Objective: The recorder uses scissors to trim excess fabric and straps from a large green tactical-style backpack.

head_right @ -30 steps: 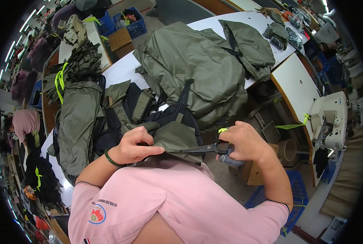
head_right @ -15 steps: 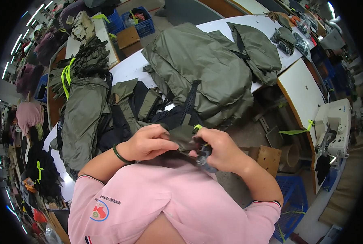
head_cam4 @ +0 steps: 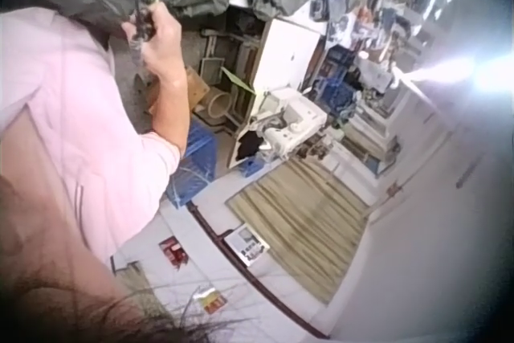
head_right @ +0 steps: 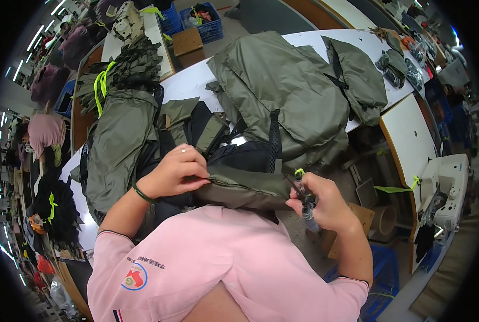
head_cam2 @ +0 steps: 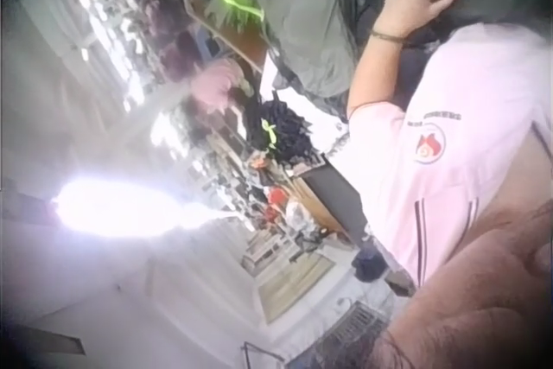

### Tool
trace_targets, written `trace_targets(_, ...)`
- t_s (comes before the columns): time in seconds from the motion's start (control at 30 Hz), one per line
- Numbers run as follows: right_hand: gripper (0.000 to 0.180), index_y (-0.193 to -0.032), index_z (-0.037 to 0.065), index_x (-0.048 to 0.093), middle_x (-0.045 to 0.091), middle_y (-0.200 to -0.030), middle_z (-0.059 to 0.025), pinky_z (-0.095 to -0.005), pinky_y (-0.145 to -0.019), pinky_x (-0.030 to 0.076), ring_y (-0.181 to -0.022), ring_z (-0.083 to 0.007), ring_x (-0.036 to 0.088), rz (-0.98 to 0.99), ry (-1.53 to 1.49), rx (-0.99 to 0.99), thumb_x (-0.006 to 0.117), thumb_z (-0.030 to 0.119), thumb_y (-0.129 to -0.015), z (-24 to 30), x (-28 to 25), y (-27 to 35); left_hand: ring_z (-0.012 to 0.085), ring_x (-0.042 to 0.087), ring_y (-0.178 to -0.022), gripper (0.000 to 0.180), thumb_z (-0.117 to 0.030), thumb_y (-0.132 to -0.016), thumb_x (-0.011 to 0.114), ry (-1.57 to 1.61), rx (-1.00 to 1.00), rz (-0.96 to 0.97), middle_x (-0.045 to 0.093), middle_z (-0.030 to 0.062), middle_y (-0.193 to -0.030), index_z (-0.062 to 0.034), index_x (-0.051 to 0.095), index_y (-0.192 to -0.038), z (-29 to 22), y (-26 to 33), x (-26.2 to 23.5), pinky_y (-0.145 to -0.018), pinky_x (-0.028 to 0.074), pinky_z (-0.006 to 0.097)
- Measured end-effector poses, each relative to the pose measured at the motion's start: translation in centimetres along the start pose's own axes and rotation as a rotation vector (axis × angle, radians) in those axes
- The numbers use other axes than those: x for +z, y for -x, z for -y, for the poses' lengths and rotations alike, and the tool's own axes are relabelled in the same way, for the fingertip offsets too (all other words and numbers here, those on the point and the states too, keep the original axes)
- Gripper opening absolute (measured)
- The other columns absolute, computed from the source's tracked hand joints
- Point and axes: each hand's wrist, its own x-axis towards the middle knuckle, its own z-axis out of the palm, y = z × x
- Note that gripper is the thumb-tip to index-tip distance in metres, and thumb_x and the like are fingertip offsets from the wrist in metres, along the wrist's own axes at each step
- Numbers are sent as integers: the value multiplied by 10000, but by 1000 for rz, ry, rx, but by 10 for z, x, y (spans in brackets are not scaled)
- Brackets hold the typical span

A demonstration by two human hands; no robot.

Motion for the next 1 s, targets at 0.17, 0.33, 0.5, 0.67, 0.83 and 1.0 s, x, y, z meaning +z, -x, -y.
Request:
trace_targets(0.17, 300, -852, 21, 564, 613, -747, -91, -326, -619, 473, -668, -231, 592, 29, 93, 1, 825, 54, -708, -7, -2, 2, 179, 586, -803, 204, -56, -715, 741, -489, 473, -378, 598, -1, -882, -122, 653, -887, -24, 6, 4, -723, 457, 349)
trace_targets(0.33, 346, -778, 39, 564, 572, -712, -66, -349, -591, 413, -622, -233, 549, 69, 366, -235, 858, 159, -640, 3, 1, -11, 174, 591, -807, 187, -65, -731, 731, -473, 524, -391, 605, 11, -891, -110, 650, -893, -28, 5, 8, -705, 468, 339)
trace_targets(0.5, 460, -798, 45, 588, 561, -686, -74, -377, -581, 365, -635, -283, 551, -5, 620, -386, 871, 333, -577, 27, 3, -22, 156, 577, -771, 154, -49, -722, 703, -421, 513, -395, 587, 20, -871, -81, 621, -848, -32, 2, 9, -705, 488, 324)
trace_targets(0.67, 406, -807, 43, 585, 574, -691, -63, -317, -580, 399, -601, -201, 543, 46, 332, -217, 893, 221, -612, 35, 2, -25, 168, 573, -762, 145, -41, -720, 691, -393, 525, -390, 599, 32, -868, -68, 627, -847, -33, -3, 12, -681, 493, 318)
trace_targets(0.83, 362, -935, 7, 556, 626, -772, -73, -288, -664, 478, -699, -137, 576, 202, -271, -30, 837, 104, -729, 55, 26, -47, 171, 574, -765, 160, -67, -707, 698, -359, 557, -362, 601, 35, -875, -66, 635, -854, -33, -13, 18, -681, 499, 324)
trace_targets(1.0, 361, -1020, -17, 541, 651, -870, -129, -315, -717, 494, -772, -203, 620, 284, -181, -70, 784, 66, -767, 60, 45, -63, 174, 577, -773, 144, -91, -705, 707, -351, 542, -334, 599, 34, -888, -69, 641, -831, -36, -17, 18, -692, 500, 326)
